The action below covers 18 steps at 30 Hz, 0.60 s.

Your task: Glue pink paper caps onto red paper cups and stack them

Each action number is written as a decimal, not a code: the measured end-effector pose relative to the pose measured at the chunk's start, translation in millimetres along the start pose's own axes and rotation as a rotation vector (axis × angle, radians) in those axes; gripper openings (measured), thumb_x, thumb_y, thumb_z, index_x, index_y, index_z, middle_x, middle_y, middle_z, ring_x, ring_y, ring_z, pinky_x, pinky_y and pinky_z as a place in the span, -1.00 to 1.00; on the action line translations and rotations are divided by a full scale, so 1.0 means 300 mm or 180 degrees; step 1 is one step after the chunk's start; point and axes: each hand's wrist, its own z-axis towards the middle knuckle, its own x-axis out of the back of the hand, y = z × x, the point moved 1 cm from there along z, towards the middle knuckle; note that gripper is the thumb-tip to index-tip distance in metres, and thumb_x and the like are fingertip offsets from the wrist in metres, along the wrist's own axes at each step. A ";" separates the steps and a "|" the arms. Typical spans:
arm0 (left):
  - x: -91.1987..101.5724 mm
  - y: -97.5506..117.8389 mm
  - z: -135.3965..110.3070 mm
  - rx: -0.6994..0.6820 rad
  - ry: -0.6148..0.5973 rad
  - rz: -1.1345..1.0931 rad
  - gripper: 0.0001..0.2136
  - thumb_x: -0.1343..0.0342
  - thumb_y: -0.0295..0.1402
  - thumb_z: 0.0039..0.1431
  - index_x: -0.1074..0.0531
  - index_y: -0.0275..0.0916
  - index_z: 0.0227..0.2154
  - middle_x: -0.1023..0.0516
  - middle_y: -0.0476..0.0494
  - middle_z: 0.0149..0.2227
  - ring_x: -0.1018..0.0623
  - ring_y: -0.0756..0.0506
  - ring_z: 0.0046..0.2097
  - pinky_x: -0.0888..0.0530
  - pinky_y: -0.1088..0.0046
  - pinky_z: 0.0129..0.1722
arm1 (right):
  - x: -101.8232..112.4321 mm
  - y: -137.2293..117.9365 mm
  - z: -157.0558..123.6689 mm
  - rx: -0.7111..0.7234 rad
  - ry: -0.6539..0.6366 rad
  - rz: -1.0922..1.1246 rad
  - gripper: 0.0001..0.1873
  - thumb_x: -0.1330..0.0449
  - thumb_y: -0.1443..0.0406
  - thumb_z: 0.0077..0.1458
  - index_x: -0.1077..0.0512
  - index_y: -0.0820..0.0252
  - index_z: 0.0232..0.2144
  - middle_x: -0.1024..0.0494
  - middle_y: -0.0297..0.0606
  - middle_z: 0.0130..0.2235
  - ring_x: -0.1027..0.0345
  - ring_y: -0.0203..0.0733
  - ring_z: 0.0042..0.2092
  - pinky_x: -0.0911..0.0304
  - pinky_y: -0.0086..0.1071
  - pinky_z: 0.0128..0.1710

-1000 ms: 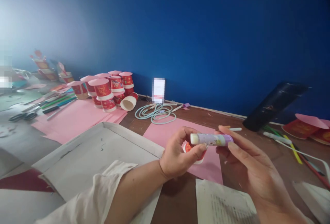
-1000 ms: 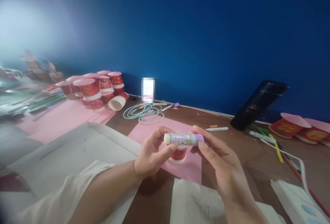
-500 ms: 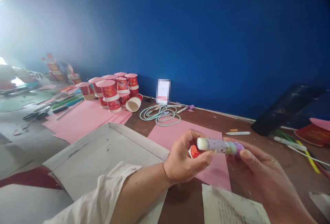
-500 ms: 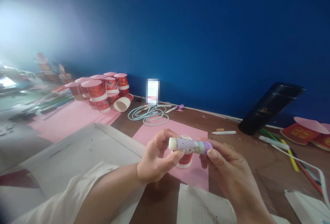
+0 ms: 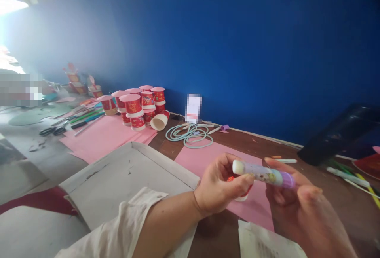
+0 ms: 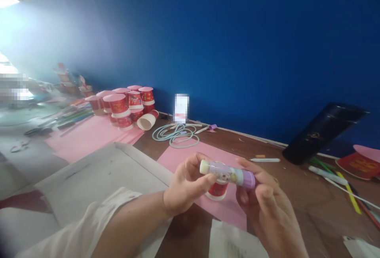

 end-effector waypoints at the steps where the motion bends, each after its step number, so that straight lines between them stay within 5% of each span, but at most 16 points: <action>1: 0.001 0.003 0.002 -0.0016 0.0014 -0.0012 -0.57 -0.33 -0.10 -0.09 -0.26 -0.23 -0.34 -0.40 0.02 -0.49 -0.41 0.06 -0.47 -0.38 0.46 -0.41 | -0.001 -0.004 -0.001 -0.0061 -0.0076 0.0150 -0.49 -0.16 -0.10 0.06 -0.52 -0.04 -0.03 -0.36 -0.28 -0.53 -0.21 -0.20 -0.53 -0.26 -0.36 -0.59; 6: 0.003 0.022 0.007 -0.0034 0.0146 0.0101 -0.58 -0.32 -0.07 -0.09 -0.24 -0.21 -0.41 -0.43 0.01 -0.49 -0.41 0.05 -0.49 -0.37 0.46 -0.44 | 0.032 0.019 0.002 -0.0491 0.0047 0.0768 -0.59 -0.34 0.14 -0.03 -0.55 -0.04 -0.07 -0.53 -0.22 -0.13 -0.33 -0.27 -0.40 -0.36 -0.45 -0.46; 12: 0.005 0.023 0.008 -0.0015 0.0106 0.0089 -0.57 -0.32 -0.07 -0.11 -0.23 -0.21 -0.42 -0.43 0.01 -0.50 -0.44 0.03 -0.45 -0.37 0.44 -0.43 | 0.043 0.035 0.009 -0.0580 0.0440 0.0585 -0.65 -0.45 0.18 -0.18 -0.62 0.00 -0.24 -0.56 -0.29 -0.27 -0.36 -0.33 -0.43 -0.38 -0.56 -0.45; 18: 0.010 0.014 0.011 0.0012 0.0090 0.0112 -0.55 -0.32 -0.05 -0.12 -0.22 -0.22 -0.41 -0.43 0.00 -0.50 -0.43 0.04 -0.46 -0.36 0.44 -0.40 | -0.001 -0.008 0.015 -0.0453 0.0321 0.0443 -0.70 -0.44 0.04 -0.19 -0.62 0.07 -0.42 -0.47 -0.27 -0.56 -0.30 -0.30 -0.57 -0.30 -0.49 -0.61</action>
